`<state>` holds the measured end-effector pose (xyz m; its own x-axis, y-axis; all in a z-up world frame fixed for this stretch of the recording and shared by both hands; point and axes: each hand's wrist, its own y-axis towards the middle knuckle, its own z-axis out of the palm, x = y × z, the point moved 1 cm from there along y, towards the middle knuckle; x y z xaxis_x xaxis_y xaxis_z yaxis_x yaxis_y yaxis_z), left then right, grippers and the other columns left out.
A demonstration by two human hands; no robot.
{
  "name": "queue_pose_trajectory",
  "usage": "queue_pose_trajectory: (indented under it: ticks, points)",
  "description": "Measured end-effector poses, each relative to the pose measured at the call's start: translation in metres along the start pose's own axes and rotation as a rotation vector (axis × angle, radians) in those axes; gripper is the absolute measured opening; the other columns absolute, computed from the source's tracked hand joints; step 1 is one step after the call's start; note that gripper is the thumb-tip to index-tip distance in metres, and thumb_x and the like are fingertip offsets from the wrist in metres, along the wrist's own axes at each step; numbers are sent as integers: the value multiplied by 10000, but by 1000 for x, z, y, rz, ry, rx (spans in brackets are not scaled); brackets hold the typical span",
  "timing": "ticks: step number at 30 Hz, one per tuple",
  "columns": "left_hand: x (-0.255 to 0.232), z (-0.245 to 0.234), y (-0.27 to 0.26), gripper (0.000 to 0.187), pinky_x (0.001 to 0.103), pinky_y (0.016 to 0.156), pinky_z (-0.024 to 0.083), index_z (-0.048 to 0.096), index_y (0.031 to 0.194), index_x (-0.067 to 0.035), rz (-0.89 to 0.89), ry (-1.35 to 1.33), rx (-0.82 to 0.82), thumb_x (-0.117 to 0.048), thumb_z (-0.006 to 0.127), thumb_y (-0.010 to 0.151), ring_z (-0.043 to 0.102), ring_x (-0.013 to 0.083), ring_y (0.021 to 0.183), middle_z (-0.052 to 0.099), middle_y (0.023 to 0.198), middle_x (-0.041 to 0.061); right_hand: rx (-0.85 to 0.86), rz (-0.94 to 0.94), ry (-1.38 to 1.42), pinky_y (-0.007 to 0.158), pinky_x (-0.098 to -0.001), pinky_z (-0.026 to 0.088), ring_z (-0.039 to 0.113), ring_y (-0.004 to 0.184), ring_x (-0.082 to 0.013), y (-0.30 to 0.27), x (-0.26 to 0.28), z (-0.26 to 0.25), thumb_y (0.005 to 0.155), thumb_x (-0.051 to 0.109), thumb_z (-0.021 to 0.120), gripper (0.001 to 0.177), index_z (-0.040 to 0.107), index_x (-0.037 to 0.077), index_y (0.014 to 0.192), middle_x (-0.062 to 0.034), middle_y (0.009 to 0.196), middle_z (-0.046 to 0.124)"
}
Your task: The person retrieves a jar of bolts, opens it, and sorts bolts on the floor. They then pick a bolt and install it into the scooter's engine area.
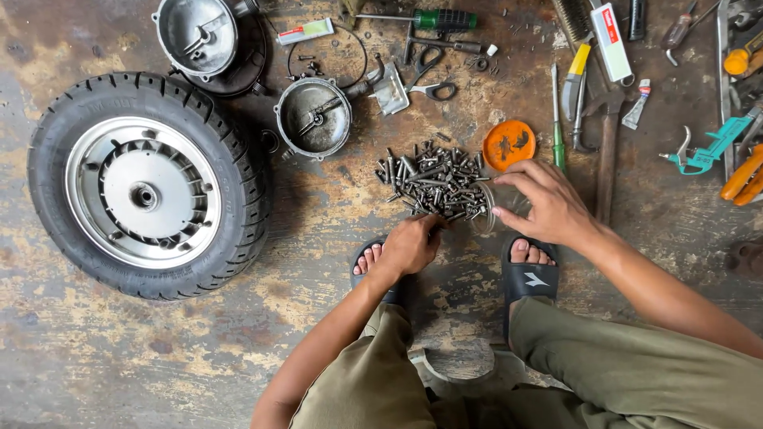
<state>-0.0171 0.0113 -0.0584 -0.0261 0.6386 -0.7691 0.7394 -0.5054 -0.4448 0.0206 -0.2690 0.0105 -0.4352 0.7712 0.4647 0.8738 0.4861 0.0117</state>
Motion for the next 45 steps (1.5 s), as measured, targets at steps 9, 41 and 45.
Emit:
queue_pose_trajectory:
  ticks: [9, 41, 45]
  points:
    - [-42, -21, 0, 213, 462, 1062, 434, 665, 1136, -90, 232, 378, -131, -164, 562, 965, 433, 374, 1418, 491, 1463, 171, 211, 85, -29, 931, -492, 455, 592, 1212, -383, -3, 7, 5, 845, 572, 681, 679, 576, 175, 1387, -109, 1319, 578]
    - [-24, 3, 4, 217, 404, 956, 501, 656, 1176, -290, 274, 235, -280, -295, 516, 1009, 660, 232, 1175, 691, 1145, -4, 226, -51, -236, 1083, -579, 352, 464, 1382, -409, -5, 15, 15, 641, 599, 801, 1094, 394, 180, 1566, -156, 1473, 489]
    - [-30, 5, 12, 238, 368, 882, 579, 708, 1196, -359, 213, -327, -255, -326, 682, 962, 730, 219, 1032, 723, 1003, -40, 97, -128, -65, 1072, -491, 372, 458, 1413, -340, 5, 37, -13, 784, 553, 758, 855, 479, 179, 1501, -90, 1497, 496]
